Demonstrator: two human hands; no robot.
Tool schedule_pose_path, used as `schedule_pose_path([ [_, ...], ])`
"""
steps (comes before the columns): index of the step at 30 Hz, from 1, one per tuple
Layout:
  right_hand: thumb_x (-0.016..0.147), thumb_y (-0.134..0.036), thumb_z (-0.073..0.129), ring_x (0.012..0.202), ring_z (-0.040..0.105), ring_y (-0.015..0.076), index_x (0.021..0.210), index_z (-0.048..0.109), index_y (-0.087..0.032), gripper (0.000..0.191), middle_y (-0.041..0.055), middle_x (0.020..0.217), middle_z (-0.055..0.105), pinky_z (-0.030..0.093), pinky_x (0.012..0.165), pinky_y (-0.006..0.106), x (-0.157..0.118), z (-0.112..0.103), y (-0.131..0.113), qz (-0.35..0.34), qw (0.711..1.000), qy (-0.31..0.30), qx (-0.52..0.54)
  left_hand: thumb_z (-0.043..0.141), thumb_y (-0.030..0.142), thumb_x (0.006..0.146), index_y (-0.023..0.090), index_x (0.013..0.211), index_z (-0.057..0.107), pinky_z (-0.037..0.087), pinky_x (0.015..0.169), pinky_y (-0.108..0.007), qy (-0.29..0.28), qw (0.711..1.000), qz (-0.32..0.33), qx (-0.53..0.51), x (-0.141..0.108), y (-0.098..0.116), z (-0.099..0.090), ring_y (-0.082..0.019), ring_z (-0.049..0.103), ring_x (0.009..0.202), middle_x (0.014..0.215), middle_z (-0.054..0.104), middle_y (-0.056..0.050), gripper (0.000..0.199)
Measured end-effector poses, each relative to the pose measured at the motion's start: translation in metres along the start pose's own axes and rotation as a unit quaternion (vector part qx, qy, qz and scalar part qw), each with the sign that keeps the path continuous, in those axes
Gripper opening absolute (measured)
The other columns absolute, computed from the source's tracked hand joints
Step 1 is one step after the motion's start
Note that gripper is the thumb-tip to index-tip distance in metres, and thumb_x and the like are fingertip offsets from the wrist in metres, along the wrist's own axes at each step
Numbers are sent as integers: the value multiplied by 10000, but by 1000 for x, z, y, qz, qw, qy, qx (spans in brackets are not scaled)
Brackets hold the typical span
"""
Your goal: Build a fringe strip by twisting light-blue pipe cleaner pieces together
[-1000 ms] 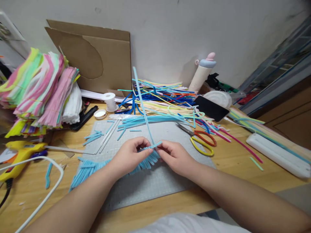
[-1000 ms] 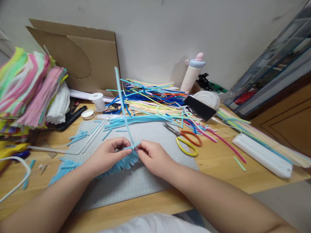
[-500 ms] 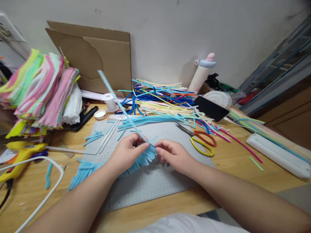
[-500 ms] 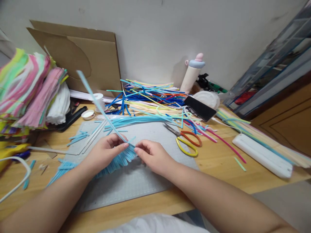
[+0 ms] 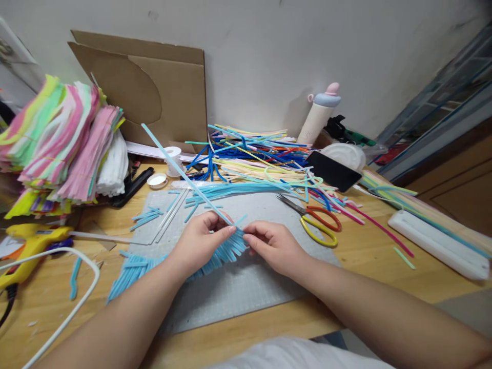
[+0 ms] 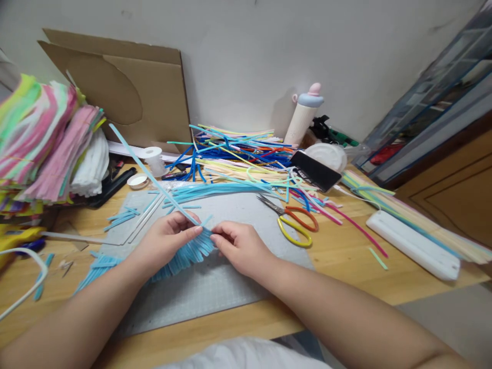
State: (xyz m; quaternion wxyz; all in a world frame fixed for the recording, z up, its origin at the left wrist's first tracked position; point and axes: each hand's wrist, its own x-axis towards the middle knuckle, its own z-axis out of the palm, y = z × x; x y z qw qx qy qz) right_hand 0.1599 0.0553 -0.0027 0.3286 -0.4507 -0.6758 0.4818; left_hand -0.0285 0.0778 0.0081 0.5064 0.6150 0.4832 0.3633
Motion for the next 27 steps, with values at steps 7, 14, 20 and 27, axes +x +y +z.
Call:
schedule_pose_path([
  [7, 865, -366, 502, 494, 538, 96, 716, 547, -192, 233, -23, 612, 570, 410, 495, 209, -1, -1, -1, 30, 999, 10, -5, 690, 370, 680, 150, 745, 615, 484, 670, -292, 15, 999, -23, -43, -1, 8, 2, -169, 601, 699, 731, 653, -28, 242],
  [14, 855, -360, 501, 460, 535, 85, 741, 536, -188, 210, -24, 622, 584, 400, 450, 198, 0, 0, 1, 64, 997, 10, 32, 701, 384, 681, 139, 759, 610, 479, 664, -278, 14, 997, -26, -70, 0, 9, 1, -157, 594, 699, 741, 642, -25, 273],
  [20, 865, -341, 492, 460, 527, 88, 729, 536, -193, 206, -30, 591, 571, 397, 471, 208, 0, -2, 1, 53, 998, 20, -4, 700, 394, 679, 141, 747, 616, 481, 670, -277, 20, 998, -13, -57, 1, 8, 0, -165, 599, 714, 753, 641, -28, 275],
  [27, 858, -351, 526, 656, 541, 122, 888, 563, -194, 164, 3, 758, 583, 438, 594, 238, 1, 5, 1, -16, 1000, 12, 12, 664, 338, 713, 146, 785, 628, 465, 681, -290, -16, 1000, -4, 11, -1, 7, 4, -169, 597, 705, 724, 646, -26, 208],
])
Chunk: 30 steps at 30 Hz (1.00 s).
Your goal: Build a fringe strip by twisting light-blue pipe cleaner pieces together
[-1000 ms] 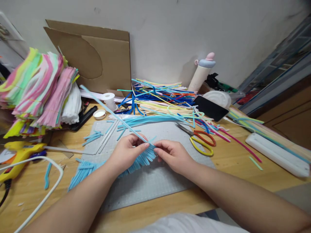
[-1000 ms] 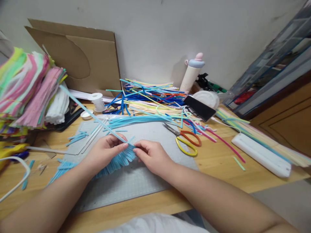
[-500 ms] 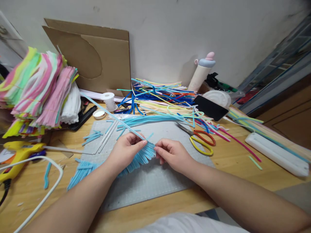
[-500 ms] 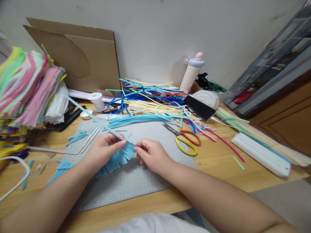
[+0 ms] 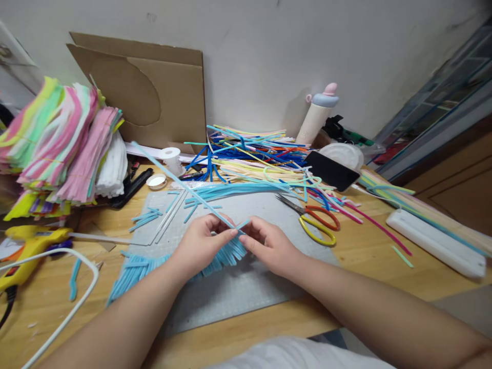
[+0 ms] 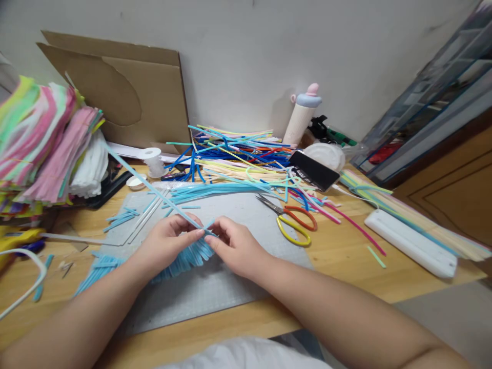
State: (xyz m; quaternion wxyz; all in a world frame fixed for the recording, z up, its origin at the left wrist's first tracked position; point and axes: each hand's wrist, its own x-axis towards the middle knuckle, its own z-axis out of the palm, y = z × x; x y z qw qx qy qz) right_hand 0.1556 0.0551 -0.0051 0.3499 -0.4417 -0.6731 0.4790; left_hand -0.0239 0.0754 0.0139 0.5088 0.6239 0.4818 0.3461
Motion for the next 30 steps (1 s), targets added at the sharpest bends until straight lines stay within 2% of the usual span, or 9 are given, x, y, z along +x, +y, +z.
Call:
schedule_pose_path([
  [6, 855, -375, 505, 641, 541, 129, 832, 552, -197, 185, 0, 744, 562, 462, 536, 233, 1, 8, 2, 54, 993, -11, 105, 634, 361, 732, 132, 775, 624, 476, 710, -321, -11, 1000, -8, -4, 1, -5, 3, -191, 612, 736, 771, 673, -63, 233],
  [12, 857, -323, 527, 703, 524, 119, 843, 566, -187, 143, -7, 752, 566, 433, 661, 237, 3, 9, 5, 2, 993, 1, 116, 651, 310, 716, 139, 786, 619, 464, 714, -297, -39, 998, -8, -57, 1, -3, 4, -170, 598, 736, 752, 651, -35, 188],
  [19, 817, -297, 555, 620, 476, 100, 773, 559, -174, 131, -27, 672, 528, 389, 597, 220, 5, 9, 1, -12, 987, 7, 159, 646, 330, 723, 138, 738, 605, 432, 648, -257, -22, 998, -21, -55, 0, 1, 4, -133, 543, 663, 680, 606, -2, 197],
  [30, 782, -313, 557, 599, 452, 102, 698, 540, -172, 165, -31, 638, 507, 371, 578, 230, 6, 13, 3, 10, 989, 38, 146, 667, 325, 683, 131, 700, 604, 431, 629, -257, -6, 997, -40, -65, -1, 3, 8, -132, 545, 645, 671, 617, -7, 205],
])
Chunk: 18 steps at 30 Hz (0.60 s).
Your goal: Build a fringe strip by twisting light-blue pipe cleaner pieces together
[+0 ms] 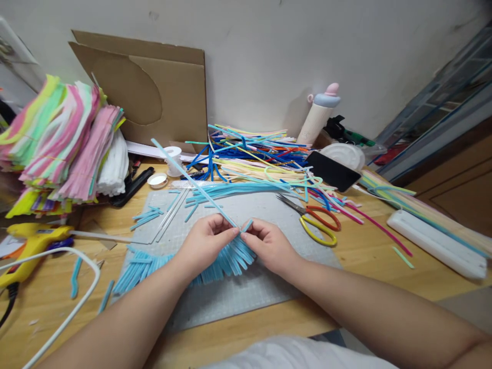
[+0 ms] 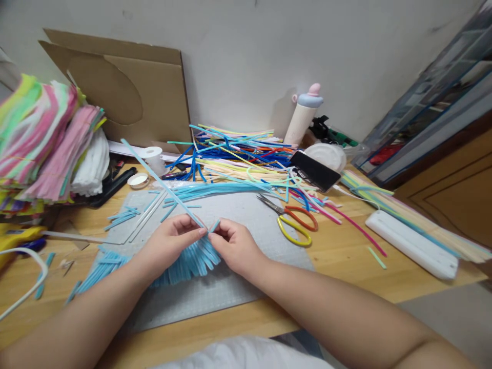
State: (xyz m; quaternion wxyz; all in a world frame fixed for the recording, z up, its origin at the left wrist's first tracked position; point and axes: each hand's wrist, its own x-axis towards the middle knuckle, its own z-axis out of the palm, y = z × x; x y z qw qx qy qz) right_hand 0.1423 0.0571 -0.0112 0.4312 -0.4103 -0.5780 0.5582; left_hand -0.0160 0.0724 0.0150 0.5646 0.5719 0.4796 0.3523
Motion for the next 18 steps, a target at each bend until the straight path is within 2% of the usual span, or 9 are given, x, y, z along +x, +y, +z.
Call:
schedule_pose_path([
  [7, 765, -339, 584, 561, 440, 98, 802, 532, -187, 164, -48, 620, 476, 354, 514, 219, -1, 1, -4, 18, 999, 17, 22, 667, 341, 675, 134, 667, 588, 421, 618, -260, 20, 1000, 7, 6, 1, -1, -1, -131, 532, 628, 640, 602, -3, 221],
  [12, 781, -339, 570, 545, 440, 95, 759, 507, -197, 157, -51, 605, 466, 360, 504, 218, -1, 1, -5, 10, 999, 23, 20, 671, 335, 662, 138, 653, 579, 421, 612, -257, 30, 999, 8, 5, 1, 1, 0, -126, 526, 618, 628, 597, 5, 218],
  [18, 757, -366, 597, 513, 448, 97, 785, 523, -194, 189, -50, 593, 485, 360, 468, 220, -1, 1, -2, 33, 999, 20, 25, 664, 340, 672, 135, 667, 591, 417, 619, -268, 30, 999, 7, 14, 1, 0, 0, -136, 530, 631, 638, 602, -6, 218],
])
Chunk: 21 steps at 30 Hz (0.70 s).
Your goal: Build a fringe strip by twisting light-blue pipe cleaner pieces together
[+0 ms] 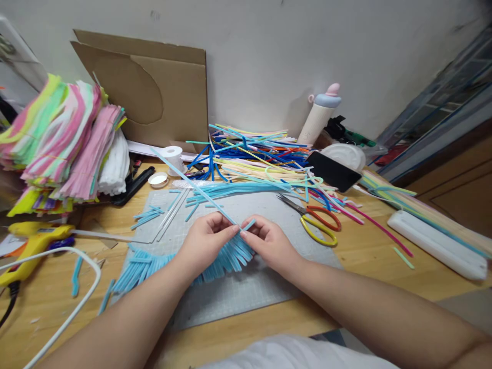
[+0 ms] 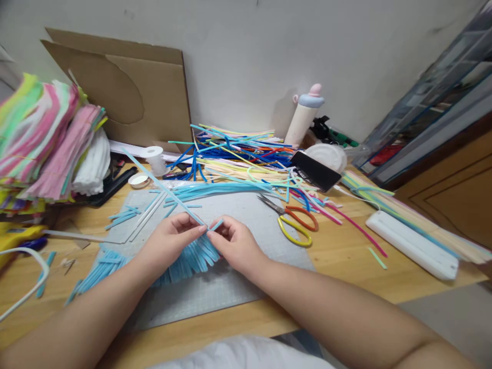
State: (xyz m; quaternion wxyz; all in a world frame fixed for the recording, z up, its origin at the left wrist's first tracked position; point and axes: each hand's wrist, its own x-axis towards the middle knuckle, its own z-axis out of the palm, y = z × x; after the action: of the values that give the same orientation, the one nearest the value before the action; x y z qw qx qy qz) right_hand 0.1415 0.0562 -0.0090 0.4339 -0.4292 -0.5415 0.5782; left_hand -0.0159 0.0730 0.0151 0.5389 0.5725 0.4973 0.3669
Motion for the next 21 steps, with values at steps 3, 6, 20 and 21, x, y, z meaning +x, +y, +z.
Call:
schedule_pose_path([
  [3, 760, -375, 602, 543, 461, 99, 752, 542, -186, 199, -38, 609, 507, 380, 506, 225, 0, 0, 1, -12, 1000, 1, -2, 670, 341, 664, 133, 670, 596, 418, 621, -271, 1, 1000, -5, 0, -1, 0, 0, -139, 532, 633, 640, 608, -9, 220],
  [6, 758, -374, 605, 552, 463, 100, 734, 554, -182, 200, -35, 603, 511, 381, 522, 225, 1, 0, 0, -15, 1000, 8, -9, 679, 340, 655, 133, 661, 598, 416, 617, -262, 7, 1000, -11, -6, -1, 0, 0, -131, 527, 624, 636, 608, -5, 223],
  [20, 725, -291, 595, 544, 430, 99, 669, 534, -185, 134, -35, 581, 490, 357, 521, 224, 0, -1, 0, -22, 999, 25, -29, 683, 347, 653, 140, 650, 616, 420, 600, -263, 15, 1000, -15, 19, -3, -1, 4, -143, 545, 613, 629, 620, -10, 218],
  [21, 719, -284, 591, 541, 427, 99, 660, 530, -188, 128, -36, 576, 485, 354, 517, 224, 0, 0, 0, -23, 999, 28, -33, 679, 353, 656, 138, 661, 622, 427, 610, -271, 17, 999, -14, 28, -3, -2, 4, -153, 556, 627, 643, 632, -20, 223],
])
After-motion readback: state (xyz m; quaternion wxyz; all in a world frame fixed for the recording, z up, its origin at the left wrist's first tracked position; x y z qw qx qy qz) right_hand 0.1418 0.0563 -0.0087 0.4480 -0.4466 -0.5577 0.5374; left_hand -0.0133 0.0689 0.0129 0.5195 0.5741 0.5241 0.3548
